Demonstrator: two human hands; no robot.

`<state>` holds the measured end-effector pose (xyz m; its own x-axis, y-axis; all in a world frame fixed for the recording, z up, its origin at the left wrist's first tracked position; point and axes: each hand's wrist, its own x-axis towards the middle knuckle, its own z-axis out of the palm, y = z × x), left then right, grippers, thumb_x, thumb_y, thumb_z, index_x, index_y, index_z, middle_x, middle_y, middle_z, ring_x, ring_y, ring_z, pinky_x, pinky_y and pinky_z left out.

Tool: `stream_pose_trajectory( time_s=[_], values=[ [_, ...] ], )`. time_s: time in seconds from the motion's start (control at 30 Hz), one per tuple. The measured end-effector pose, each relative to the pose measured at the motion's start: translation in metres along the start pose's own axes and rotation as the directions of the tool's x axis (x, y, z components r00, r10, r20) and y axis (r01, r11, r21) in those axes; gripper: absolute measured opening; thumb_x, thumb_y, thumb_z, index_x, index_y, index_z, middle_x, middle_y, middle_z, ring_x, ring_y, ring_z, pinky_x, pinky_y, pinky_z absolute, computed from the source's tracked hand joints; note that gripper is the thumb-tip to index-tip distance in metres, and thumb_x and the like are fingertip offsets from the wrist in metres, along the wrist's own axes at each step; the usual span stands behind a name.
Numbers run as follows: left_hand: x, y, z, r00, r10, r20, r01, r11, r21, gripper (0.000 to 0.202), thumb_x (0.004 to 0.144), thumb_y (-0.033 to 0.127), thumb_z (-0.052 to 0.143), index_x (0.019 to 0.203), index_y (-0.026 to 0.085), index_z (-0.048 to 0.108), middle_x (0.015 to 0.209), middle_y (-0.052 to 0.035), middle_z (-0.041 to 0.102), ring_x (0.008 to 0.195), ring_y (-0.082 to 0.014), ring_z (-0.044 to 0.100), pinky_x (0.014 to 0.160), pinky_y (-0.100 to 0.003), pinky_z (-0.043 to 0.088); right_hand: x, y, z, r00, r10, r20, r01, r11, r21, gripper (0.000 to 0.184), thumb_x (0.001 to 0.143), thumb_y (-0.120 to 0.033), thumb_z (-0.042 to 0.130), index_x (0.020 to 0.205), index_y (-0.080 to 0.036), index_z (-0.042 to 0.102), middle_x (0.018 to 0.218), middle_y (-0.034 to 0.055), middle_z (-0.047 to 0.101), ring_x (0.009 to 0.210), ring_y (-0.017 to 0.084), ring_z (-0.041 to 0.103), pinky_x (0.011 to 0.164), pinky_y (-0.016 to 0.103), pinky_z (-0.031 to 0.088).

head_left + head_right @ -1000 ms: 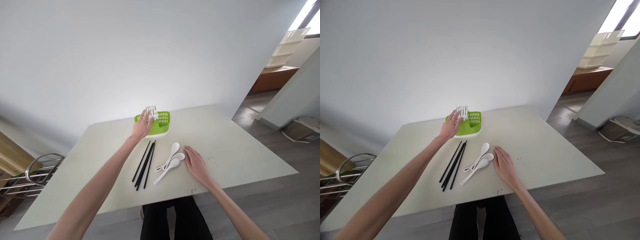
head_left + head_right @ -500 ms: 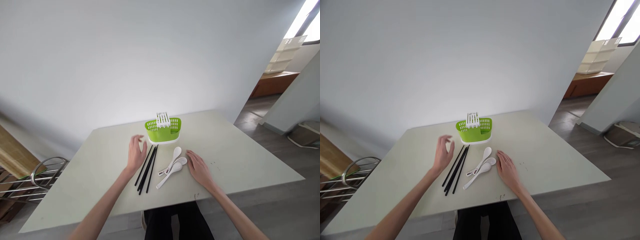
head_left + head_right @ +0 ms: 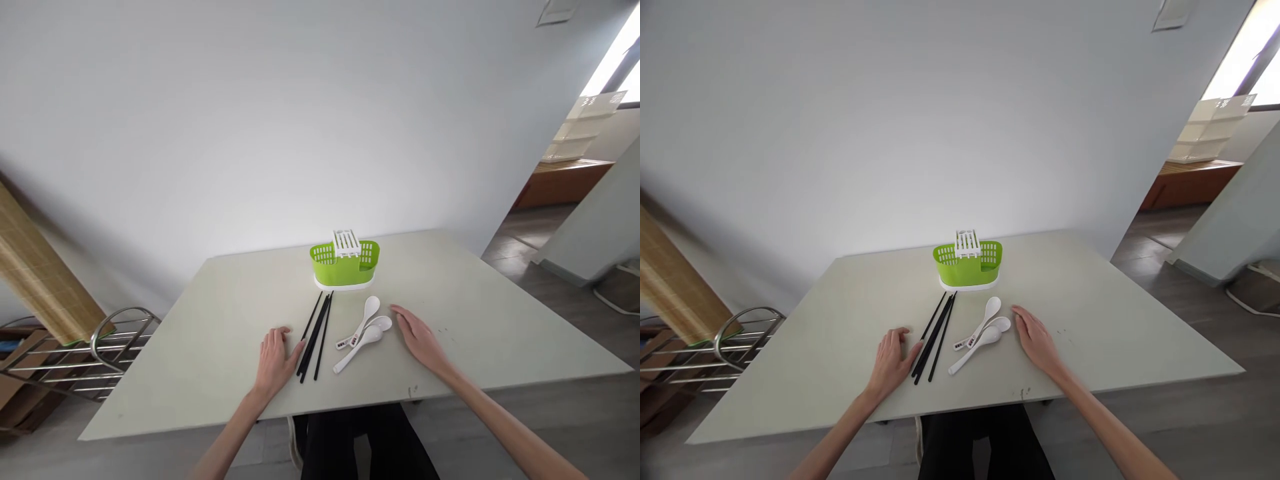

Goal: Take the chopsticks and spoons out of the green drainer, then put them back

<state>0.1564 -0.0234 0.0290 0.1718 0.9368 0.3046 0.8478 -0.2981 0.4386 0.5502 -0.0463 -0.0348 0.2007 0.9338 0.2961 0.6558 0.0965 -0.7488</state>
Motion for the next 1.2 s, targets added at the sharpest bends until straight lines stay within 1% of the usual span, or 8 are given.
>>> stream_pose_trajectory(
  time_s=[0.13,0.3,0.47,0.53,0.7,0.93,1.07,1.2],
  values=[
    [-0.001,0.003,0.004,0.999,-0.035,-0.021,0.035,0.999,0.007,0.051,0.094,0.066,0.055,0.120,0.022,0.058,0.105,-0.0085,0.065,0.100,-0.0302,0.064,0.094,-0.052,0.050,0.002,-0.006,-0.002,0.999,0.042,-0.030,-0.041,0.998,0.037,0.051,0.108,-0.051,0.034,0.137,-0.026,0.066,0.143,0.0094,0.070,0.134,0.029,0.064,0.116,0.054,0.049],
    [0.000,0.002,0.006,0.999,-0.010,-0.038,0.010,1.000,0.008,0.051,0.093,0.066,0.056,0.119,0.022,0.059,0.104,-0.0089,0.065,0.100,-0.0310,0.063,0.095,-0.052,0.050,0.001,-0.013,0.001,0.999,0.022,-0.049,-0.024,0.999,-0.028,0.054,0.109,-0.054,0.031,0.135,-0.026,0.067,0.141,0.0091,0.070,0.133,0.029,0.064,0.117,0.054,0.046],
    [0.005,0.002,0.007,1.000,-0.007,0.005,0.007,1.000,0.031,0.051,0.093,0.065,0.058,0.121,0.022,0.060,0.107,-0.0085,0.065,0.104,-0.0307,0.063,0.097,-0.051,0.049,-0.001,-0.017,0.000,0.997,0.051,-0.053,-0.054,0.997,-0.053,0.057,0.110,-0.055,0.026,0.134,-0.024,0.068,0.140,0.0095,0.071,0.133,0.027,0.064,0.117,0.052,0.046],
    [0.006,0.001,0.008,1.000,0.004,0.021,-0.005,0.999,0.043,0.050,0.094,0.065,0.058,0.120,0.022,0.060,0.110,-0.0090,0.065,0.105,-0.0308,0.063,0.097,-0.051,0.050,-0.001,-0.017,0.000,0.997,0.064,-0.048,-0.067,0.997,-0.050,0.057,0.110,-0.056,0.026,0.134,-0.025,0.068,0.141,0.0089,0.071,0.134,0.027,0.063,0.118,0.052,0.045],
    [0.005,-0.002,0.009,0.999,0.037,0.011,-0.038,0.997,0.068,0.042,0.098,0.059,0.055,0.118,0.022,0.060,0.115,-0.0106,0.065,0.108,-0.0312,0.062,0.097,-0.050,0.049,-0.002,-0.017,0.000,0.997,0.055,-0.049,-0.057,0.998,-0.040,0.058,0.110,-0.056,0.025,0.134,-0.025,0.067,0.142,0.0084,0.070,0.135,0.026,0.062,0.119,0.052,0.043],
    [0.010,-0.005,0.010,1.000,0.016,0.026,-0.017,0.999,0.032,0.047,0.090,0.062,0.064,0.116,0.023,0.062,0.110,-0.0086,0.065,0.102,-0.0298,0.061,0.097,-0.050,0.049,-0.002,-0.022,-0.004,0.997,0.074,-0.008,-0.074,0.997,-0.031,0.059,0.110,-0.056,0.024,0.137,-0.024,0.066,0.145,0.0086,0.068,0.138,0.027,0.059,0.121,0.050,0.040],
    [0.012,-0.004,0.009,0.999,-0.001,0.034,0.000,1.000,0.020,0.047,0.088,0.062,0.066,0.114,0.024,0.063,0.107,-0.0071,0.064,0.101,-0.0289,0.062,0.096,-0.049,0.049,-0.002,-0.024,-0.006,0.996,0.086,-0.008,-0.086,0.996,-0.023,0.059,0.109,-0.056,0.024,0.137,-0.025,0.066,0.145,0.0087,0.068,0.138,0.026,0.059,0.122,0.049,0.040],
    [0.014,0.000,0.005,0.998,-0.013,0.054,0.011,0.999,0.035,0.047,0.085,0.061,0.068,0.113,0.024,0.064,0.105,-0.0060,0.064,0.100,-0.0288,0.063,0.095,-0.048,0.049,-0.002,-0.023,-0.006,0.998,0.056,0.003,-0.056,0.998,-0.021,0.056,0.109,-0.055,0.025,0.136,-0.025,0.065,0.145,0.0088,0.068,0.138,0.026,0.059,0.121,0.049,0.040]
  ],
)
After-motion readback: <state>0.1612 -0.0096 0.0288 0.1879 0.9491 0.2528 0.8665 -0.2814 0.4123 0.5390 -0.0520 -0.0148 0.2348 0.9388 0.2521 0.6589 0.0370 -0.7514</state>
